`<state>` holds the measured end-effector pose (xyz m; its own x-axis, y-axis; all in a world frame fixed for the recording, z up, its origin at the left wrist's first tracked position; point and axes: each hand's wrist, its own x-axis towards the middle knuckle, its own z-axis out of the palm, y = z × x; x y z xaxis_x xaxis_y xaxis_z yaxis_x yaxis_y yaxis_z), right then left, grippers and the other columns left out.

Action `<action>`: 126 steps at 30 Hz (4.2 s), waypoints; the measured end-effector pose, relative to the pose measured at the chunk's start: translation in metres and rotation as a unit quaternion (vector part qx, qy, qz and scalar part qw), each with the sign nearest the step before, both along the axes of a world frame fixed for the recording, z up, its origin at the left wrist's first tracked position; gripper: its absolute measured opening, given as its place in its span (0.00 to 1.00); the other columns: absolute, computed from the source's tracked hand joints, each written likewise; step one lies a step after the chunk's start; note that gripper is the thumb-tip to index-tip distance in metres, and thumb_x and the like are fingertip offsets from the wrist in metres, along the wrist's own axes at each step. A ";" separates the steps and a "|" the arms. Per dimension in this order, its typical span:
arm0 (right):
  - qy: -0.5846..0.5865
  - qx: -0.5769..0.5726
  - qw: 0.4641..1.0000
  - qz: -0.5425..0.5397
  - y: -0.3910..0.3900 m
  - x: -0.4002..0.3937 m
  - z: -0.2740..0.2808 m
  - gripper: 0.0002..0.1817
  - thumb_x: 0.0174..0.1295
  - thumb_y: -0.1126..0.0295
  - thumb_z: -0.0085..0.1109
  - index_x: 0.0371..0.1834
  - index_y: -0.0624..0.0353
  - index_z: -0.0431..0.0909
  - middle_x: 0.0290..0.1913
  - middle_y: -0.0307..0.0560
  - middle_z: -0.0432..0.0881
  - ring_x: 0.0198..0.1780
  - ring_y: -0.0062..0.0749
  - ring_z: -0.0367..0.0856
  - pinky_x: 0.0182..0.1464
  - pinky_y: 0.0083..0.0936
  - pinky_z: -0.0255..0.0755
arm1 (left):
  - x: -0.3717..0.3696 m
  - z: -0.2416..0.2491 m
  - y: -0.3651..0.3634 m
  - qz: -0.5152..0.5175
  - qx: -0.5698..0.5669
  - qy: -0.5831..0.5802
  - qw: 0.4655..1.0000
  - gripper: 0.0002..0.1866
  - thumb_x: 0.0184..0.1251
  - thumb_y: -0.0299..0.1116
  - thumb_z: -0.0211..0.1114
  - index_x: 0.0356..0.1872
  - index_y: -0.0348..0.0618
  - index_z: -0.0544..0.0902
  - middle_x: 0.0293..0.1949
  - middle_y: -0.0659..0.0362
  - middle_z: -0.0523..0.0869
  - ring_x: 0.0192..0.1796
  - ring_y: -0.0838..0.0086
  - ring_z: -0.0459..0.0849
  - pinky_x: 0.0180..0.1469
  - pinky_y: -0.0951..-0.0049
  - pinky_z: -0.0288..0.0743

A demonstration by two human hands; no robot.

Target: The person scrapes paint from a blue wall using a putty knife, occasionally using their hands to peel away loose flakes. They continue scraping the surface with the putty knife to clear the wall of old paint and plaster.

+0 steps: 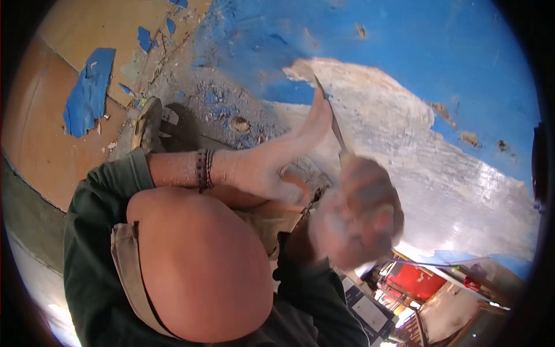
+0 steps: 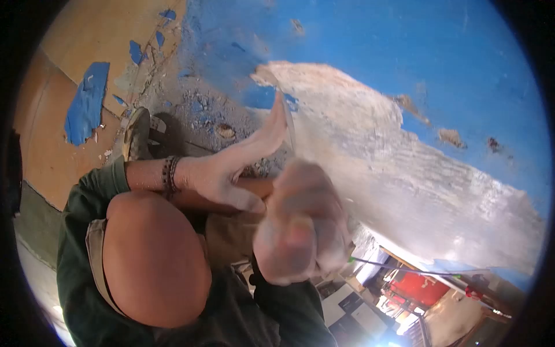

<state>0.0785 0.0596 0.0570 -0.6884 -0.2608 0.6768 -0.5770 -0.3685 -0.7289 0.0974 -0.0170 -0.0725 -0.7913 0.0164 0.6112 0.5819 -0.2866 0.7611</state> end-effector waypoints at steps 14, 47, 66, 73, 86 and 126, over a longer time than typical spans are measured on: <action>0.047 0.302 0.948 -0.092 0.003 -0.016 -0.017 0.11 0.65 0.75 0.47 0.28 0.69 0.77 0.23 0.45 0.76 0.21 0.28 0.68 0.27 0.26 0.65 | -0.005 -0.018 0.001 -0.033 0.053 -0.143 0.988 0.66 0.51 0.35 0.76 0.75 0.37 0.27 0.72 0.36 0.14 0.77 0.54 0.16 0.78 0.57 0.28; -0.143 0.651 0.731 -0.144 0.048 0.003 0.040 0.21 0.66 0.74 0.48 0.62 0.62 0.75 0.37 0.71 0.80 0.39 0.41 0.87 0.43 0.32 0.76 | -0.021 -0.011 0.045 0.135 -0.047 -0.030 0.989 0.66 0.57 0.66 0.64 0.75 0.34 0.29 0.75 0.36 0.21 0.79 0.47 0.25 0.77 0.54 0.34; -0.214 0.606 0.752 -0.148 0.063 0.013 0.052 0.23 0.65 0.75 0.48 0.64 0.61 0.74 0.40 0.69 0.81 0.39 0.46 0.86 0.45 0.33 0.76 | -0.018 0.001 0.019 -0.014 -0.102 -0.010 0.995 0.65 0.58 0.60 0.67 0.75 0.35 0.28 0.73 0.34 0.19 0.77 0.45 0.20 0.77 0.49 0.31; -0.064 0.660 0.732 -0.154 0.045 0.022 0.024 0.23 0.65 0.77 0.46 0.63 0.67 0.74 0.45 0.65 0.84 0.47 0.39 0.85 0.51 0.31 0.75 | -0.010 -0.010 0.026 0.071 -0.017 -0.062 0.995 0.64 0.59 0.63 0.64 0.75 0.32 0.29 0.73 0.33 0.19 0.78 0.46 0.22 0.77 0.51 0.32; -0.232 0.571 0.770 -0.165 0.088 0.009 0.005 0.20 0.65 0.77 0.52 0.61 0.67 0.75 0.50 0.56 0.85 0.51 0.33 0.83 0.54 0.26 0.73 | -0.001 -0.021 0.008 0.094 -0.122 -0.050 0.987 0.52 0.56 0.31 0.63 0.77 0.33 0.39 0.78 0.37 0.40 0.80 0.46 0.41 0.78 0.54 0.42; -0.241 0.565 0.762 -0.205 0.098 0.011 0.024 0.20 0.66 0.77 0.51 0.60 0.70 0.76 0.45 0.51 0.84 0.43 0.26 0.80 0.48 0.21 0.72 | -0.010 0.001 0.052 0.102 -0.094 -0.030 0.990 0.47 0.66 0.36 0.60 0.75 0.28 0.38 0.76 0.35 0.33 0.79 0.43 0.35 0.77 0.57 0.41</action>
